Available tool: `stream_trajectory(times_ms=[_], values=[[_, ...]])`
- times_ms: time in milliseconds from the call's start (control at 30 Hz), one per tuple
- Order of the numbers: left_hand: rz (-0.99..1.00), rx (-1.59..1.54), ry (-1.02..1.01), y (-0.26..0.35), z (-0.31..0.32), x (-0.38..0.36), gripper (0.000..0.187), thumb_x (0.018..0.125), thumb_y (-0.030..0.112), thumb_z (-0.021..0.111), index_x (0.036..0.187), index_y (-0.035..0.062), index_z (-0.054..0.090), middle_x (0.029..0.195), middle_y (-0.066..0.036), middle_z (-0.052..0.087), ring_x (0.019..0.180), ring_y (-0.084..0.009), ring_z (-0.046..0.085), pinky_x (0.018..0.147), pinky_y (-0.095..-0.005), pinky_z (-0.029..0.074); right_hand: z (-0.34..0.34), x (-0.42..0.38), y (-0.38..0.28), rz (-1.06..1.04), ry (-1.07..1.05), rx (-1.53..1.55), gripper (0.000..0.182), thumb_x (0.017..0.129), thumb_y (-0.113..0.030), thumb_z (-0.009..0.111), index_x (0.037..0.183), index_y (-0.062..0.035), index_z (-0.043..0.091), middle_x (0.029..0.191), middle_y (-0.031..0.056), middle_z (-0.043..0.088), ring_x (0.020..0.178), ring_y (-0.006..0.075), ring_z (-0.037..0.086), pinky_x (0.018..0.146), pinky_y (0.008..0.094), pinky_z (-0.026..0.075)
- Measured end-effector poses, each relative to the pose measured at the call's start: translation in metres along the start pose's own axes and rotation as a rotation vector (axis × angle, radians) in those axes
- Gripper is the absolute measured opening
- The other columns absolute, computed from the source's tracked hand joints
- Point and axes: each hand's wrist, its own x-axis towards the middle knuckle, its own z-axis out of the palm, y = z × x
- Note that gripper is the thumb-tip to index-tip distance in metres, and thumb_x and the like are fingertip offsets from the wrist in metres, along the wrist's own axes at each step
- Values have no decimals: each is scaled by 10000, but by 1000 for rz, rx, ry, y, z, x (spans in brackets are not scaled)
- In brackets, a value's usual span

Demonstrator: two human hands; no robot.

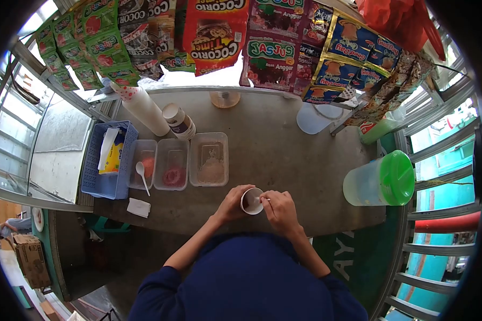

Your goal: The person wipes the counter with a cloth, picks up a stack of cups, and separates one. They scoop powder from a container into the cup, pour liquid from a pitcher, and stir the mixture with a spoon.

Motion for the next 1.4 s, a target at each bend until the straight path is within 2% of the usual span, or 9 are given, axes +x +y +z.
stream_trajectory(times_ms=[467, 567, 667, 767, 867, 967, 1033, 1133, 1400], values=[[35, 43, -4, 3, 0, 6, 684, 571, 135, 816, 1176, 71, 502, 1107, -119, 584, 1012, -295, 575, 850, -383, 478, 2, 0, 3, -30, 52, -65, 214, 894, -189, 441, 818, -57, 590, 734, 54, 606, 700, 214, 558, 723, 320, 350], [7, 33, -16, 3, 1, 4, 684, 585, 142, 804, 1188, 79, 487, 1127, -106, 576, 1027, -305, 562, 859, -395, 449, 0, -1, 3, 43, -41, 112, 204, 888, -181, 451, 852, -53, 605, 780, 75, 625, 733, 235, 571, 725, 351, 360], [24, 34, -7, 4, 1, 4, 676, 589, 146, 807, 1183, 78, 489, 1122, -108, 578, 1024, -304, 564, 859, -395, 450, 2, -1, 5, 11, 12, -42, 206, 886, -184, 443, 814, -55, 587, 763, 57, 613, 711, 211, 559, 735, 320, 350], [-4, 16, -13, 4, 1, 5, 673, 591, 143, 807, 1182, 75, 490, 1124, -107, 578, 1026, -303, 564, 860, -394, 450, 1, -1, 6, 68, -59, 133, 206, 881, -181, 441, 811, -52, 587, 767, 60, 609, 716, 216, 557, 731, 324, 349], [24, 36, -9, 4, 2, 6, 679, 586, 138, 808, 1183, 74, 490, 1128, -105, 578, 1028, -303, 564, 864, -394, 450, 1, 0, 5, 1, 8, -22, 203, 888, -181, 438, 848, -56, 593, 795, 72, 621, 746, 228, 566, 733, 342, 349], [-24, 13, -10, 2, 3, 4, 684, 581, 132, 807, 1184, 74, 490, 1133, -102, 576, 1030, -302, 563, 867, -393, 450, -2, 1, 5, 48, -88, 129, 201, 887, -180, 438, 845, -58, 592, 795, 75, 614, 744, 227, 560, 733, 344, 343], [34, 47, 4, 1, 3, 5, 690, 578, 133, 809, 1187, 75, 489, 1129, -105, 577, 1026, -303, 564, 863, -393, 453, 1, 1, 4, 21, 32, -2, 223, 888, -196, 428, 810, -56, 583, 763, 56, 600, 710, 213, 546, 756, 316, 337], [9, 21, 0, 0, 4, 4, 694, 577, 130, 808, 1190, 76, 489, 1130, -105, 576, 1026, -303, 564, 863, -394, 453, -1, 0, 10, 48, -100, 107, 209, 891, -188, 436, 844, -56, 590, 801, 80, 612, 736, 233, 552, 740, 347, 329], [1, 37, 13, 3, 4, 6, 694, 575, 132, 807, 1190, 78, 489, 1122, -107, 579, 1018, -306, 566, 861, -393, 451, -2, 3, 8, 52, -72, 80, 219, 899, -195, 428, 854, -53, 588, 801, 85, 611, 717, 236, 542, 749, 343, 320]])
